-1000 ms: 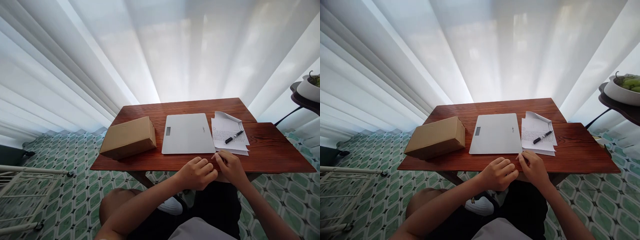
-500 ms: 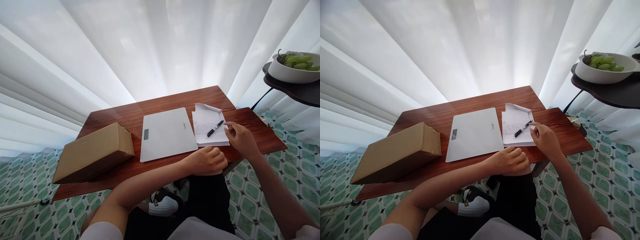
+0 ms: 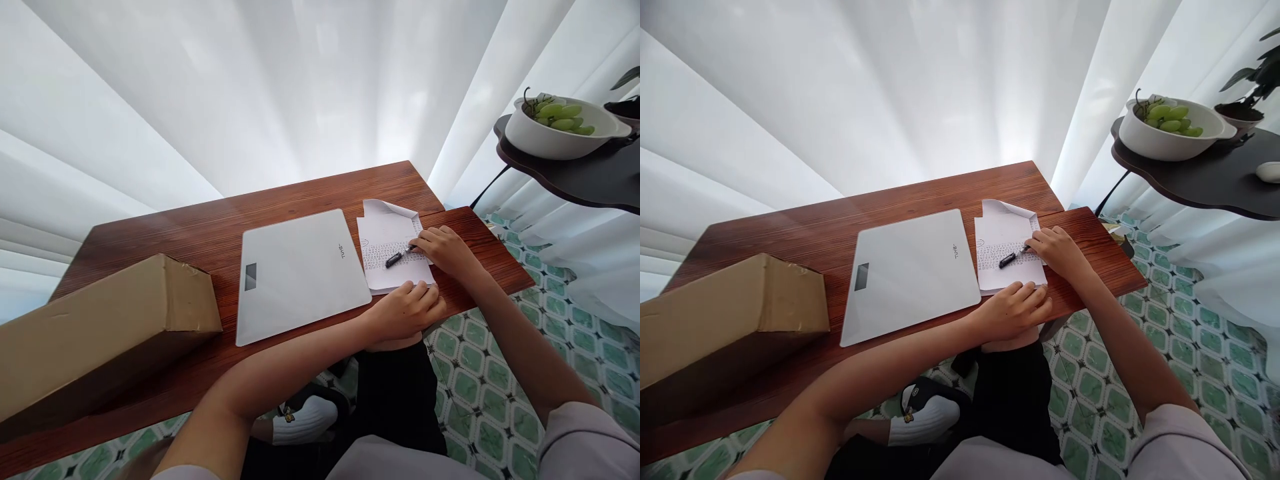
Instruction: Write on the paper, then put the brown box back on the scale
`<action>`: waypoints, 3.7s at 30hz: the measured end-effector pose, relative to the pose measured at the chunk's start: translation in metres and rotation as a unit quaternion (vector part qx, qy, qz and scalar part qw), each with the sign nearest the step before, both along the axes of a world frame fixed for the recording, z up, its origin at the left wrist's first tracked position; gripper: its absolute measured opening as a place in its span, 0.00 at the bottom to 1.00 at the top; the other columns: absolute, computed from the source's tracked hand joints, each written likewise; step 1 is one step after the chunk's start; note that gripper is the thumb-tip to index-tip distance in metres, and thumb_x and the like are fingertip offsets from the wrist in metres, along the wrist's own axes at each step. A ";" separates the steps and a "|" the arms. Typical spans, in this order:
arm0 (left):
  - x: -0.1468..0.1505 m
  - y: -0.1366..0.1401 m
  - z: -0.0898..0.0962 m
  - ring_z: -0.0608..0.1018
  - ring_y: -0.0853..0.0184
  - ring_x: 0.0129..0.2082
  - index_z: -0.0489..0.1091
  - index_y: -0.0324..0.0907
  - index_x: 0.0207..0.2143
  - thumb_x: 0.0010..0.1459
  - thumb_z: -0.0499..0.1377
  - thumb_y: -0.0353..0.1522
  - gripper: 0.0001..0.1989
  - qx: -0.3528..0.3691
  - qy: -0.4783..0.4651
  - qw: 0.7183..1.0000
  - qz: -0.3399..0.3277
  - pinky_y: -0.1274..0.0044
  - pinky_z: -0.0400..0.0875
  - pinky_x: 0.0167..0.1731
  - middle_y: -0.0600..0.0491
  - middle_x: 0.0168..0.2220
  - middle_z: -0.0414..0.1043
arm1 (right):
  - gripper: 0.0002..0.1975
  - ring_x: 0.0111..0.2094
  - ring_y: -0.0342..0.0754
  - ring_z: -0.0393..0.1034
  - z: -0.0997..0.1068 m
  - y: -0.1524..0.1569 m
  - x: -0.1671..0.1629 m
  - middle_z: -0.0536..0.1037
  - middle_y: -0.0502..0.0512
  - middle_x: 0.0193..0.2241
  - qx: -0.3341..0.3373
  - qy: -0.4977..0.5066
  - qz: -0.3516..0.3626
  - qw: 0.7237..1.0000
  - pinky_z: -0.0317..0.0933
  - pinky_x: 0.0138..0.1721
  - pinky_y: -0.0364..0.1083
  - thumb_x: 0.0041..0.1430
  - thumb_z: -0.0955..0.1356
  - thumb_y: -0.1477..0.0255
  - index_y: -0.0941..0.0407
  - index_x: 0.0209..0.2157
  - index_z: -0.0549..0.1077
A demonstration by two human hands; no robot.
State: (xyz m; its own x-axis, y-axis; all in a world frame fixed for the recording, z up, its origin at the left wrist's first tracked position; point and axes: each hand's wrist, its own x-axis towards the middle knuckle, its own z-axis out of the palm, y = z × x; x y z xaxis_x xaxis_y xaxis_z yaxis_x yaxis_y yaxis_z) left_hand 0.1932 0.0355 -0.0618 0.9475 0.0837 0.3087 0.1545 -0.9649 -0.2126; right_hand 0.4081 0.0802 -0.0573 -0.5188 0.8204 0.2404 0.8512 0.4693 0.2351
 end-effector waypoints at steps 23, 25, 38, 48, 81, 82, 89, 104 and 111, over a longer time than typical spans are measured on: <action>-0.001 0.001 -0.001 0.67 0.60 0.38 0.65 0.33 0.50 0.65 0.49 0.31 0.14 -0.104 0.001 0.992 0.075 0.68 0.60 0.33 0.45 0.41 0.66 | 0.17 0.20 0.47 0.71 -0.011 -0.025 -0.018 0.77 0.51 0.22 -0.237 0.628 -0.138 0.728 0.65 0.22 0.45 0.64 0.63 0.54 0.53 0.34 0.69; 0.000 0.000 -0.004 0.67 0.60 0.38 0.63 0.32 0.53 0.65 0.49 0.31 0.17 -0.115 -0.004 0.989 0.091 0.68 0.61 0.32 0.45 0.42 0.66 | 0.18 0.18 0.46 0.69 -0.012 -0.025 -0.019 0.75 0.51 0.20 -0.233 0.614 -0.144 0.740 0.64 0.21 0.45 0.62 0.66 0.54 0.54 0.27 0.68; 0.002 0.002 -0.013 0.70 0.56 0.42 0.65 0.35 0.54 0.62 0.51 0.33 0.19 -0.152 -0.014 0.978 0.145 0.69 0.65 0.37 0.35 0.58 0.63 | 0.16 0.12 0.43 0.61 -0.011 -0.025 -0.021 0.69 0.45 0.13 -0.227 0.567 -0.146 0.779 0.58 0.16 0.44 0.65 0.64 0.62 0.52 0.24 0.62; 0.002 0.002 -0.010 0.71 0.56 0.43 0.64 0.35 0.56 0.64 0.49 0.33 0.20 -0.151 0.007 0.978 0.144 0.69 0.66 0.37 0.33 0.60 0.62 | 0.16 0.13 0.43 0.60 -0.011 -0.025 -0.022 0.69 0.45 0.14 -0.227 0.553 -0.148 0.788 0.58 0.18 0.45 0.65 0.63 0.61 0.52 0.24 0.61; 0.002 0.003 -0.009 0.71 0.55 0.43 0.65 0.35 0.56 0.62 0.51 0.33 0.21 -0.160 0.000 0.977 0.143 0.68 0.66 0.36 0.36 0.60 0.64 | 0.15 0.13 0.44 0.61 -0.009 -0.025 -0.024 0.69 0.45 0.14 -0.227 0.562 -0.158 0.779 0.60 0.18 0.46 0.65 0.62 0.64 0.52 0.24 0.61; 0.002 0.003 -0.010 0.71 0.55 0.43 0.65 0.35 0.57 0.63 0.50 0.33 0.21 -0.158 -0.001 0.977 0.142 0.68 0.66 0.36 0.36 0.60 0.64 | 0.15 0.13 0.44 0.61 -0.009 -0.026 -0.024 0.69 0.45 0.14 -0.225 0.565 -0.159 0.778 0.59 0.18 0.46 0.65 0.62 0.64 0.52 0.24 0.62; 0.002 0.002 -0.009 0.71 0.56 0.43 0.64 0.35 0.58 0.64 0.48 0.33 0.22 -0.152 0.002 0.978 0.142 0.68 0.66 0.36 0.35 0.60 0.63 | 0.14 0.12 0.43 0.60 -0.010 -0.026 -0.025 0.69 0.45 0.14 -0.220 0.577 -0.168 0.769 0.57 0.15 0.44 0.65 0.62 0.66 0.52 0.24 0.62; 0.002 0.003 -0.010 0.71 0.55 0.44 0.64 0.35 0.57 0.63 0.49 0.33 0.21 -0.150 0.014 0.978 0.144 0.69 0.66 0.35 0.34 0.61 0.62 | 0.13 0.10 0.43 0.58 -0.011 -0.024 -0.025 0.67 0.45 0.12 -0.228 0.599 -0.173 0.748 0.55 0.12 0.45 0.62 0.62 0.67 0.52 0.23 0.64; 0.003 0.002 -0.009 0.72 0.56 0.43 0.65 0.35 0.55 0.63 0.49 0.33 0.20 -0.142 0.015 0.980 0.142 0.70 0.65 0.35 0.33 0.62 0.61 | 0.15 0.10 0.43 0.58 -0.012 -0.024 -0.021 0.67 0.45 0.12 -0.188 0.630 -0.185 0.730 0.53 0.11 0.44 0.64 0.62 0.62 0.52 0.24 0.63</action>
State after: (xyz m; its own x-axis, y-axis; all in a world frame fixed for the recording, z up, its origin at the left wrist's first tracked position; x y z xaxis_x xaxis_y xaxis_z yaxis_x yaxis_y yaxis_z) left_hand 0.1961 0.0375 -0.0711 0.8819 0.4238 0.2064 0.4233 -0.9047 0.0489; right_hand 0.3873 0.0566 -0.0698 0.1940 0.9794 0.0566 0.3643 -0.0184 -0.9311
